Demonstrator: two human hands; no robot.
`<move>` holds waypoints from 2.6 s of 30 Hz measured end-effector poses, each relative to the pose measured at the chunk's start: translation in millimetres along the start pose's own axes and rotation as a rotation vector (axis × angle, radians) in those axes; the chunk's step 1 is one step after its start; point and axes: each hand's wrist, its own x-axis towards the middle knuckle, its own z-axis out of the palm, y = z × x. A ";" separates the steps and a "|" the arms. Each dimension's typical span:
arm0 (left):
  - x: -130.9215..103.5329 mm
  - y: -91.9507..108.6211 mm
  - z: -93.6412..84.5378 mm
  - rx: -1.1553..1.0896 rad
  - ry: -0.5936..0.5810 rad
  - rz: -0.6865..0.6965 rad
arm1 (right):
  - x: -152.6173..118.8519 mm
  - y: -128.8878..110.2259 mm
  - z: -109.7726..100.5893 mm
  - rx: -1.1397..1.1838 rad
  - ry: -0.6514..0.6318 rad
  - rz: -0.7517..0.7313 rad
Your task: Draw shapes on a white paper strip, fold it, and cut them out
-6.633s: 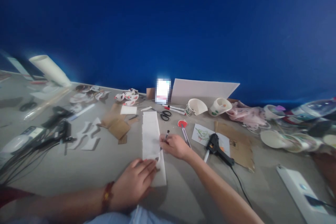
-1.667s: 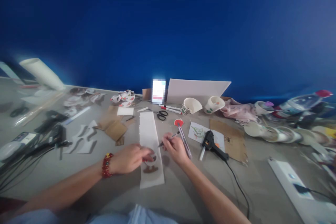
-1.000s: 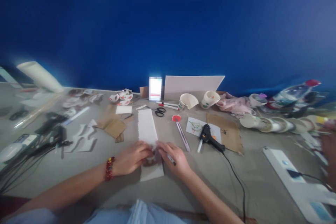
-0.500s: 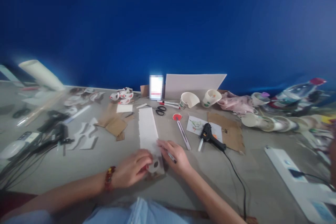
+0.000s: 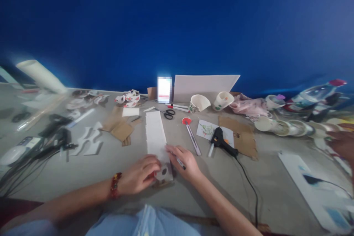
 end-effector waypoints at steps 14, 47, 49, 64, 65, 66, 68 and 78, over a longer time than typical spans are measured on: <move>-0.5 -1.0 0.5 -0.032 0.001 -0.025 | 0.1 -0.5 -1.7 -0.114 -0.074 -0.055; -14.6 20.0 -0.7 0.358 -0.089 0.187 | -0.5 -21.7 -1.0 -0.273 -0.186 -0.104; -16.4 21.2 0.5 0.401 -0.084 0.193 | 0.4 -23.4 -1.8 -0.279 -0.177 -0.098; -26.2 19.0 6.2 0.525 -0.134 0.232 | 43.3 -33.6 1.3 0.270 -0.265 0.195; -26.7 19.5 6.8 0.532 -0.123 0.233 | 45.3 -33.9 4.6 0.247 -0.287 0.190; -26.9 20.1 7.3 0.542 -0.108 0.232 | 46.9 -34.2 7.4 0.222 -0.307 0.174; -26.8 21.0 8.5 0.567 -0.089 0.225 | 49.4 -35.3 11.0 0.181 -0.341 0.121; -24.1 18.8 7.0 0.537 -0.102 0.201 | 55.5 -38.5 13.6 0.145 -0.431 0.036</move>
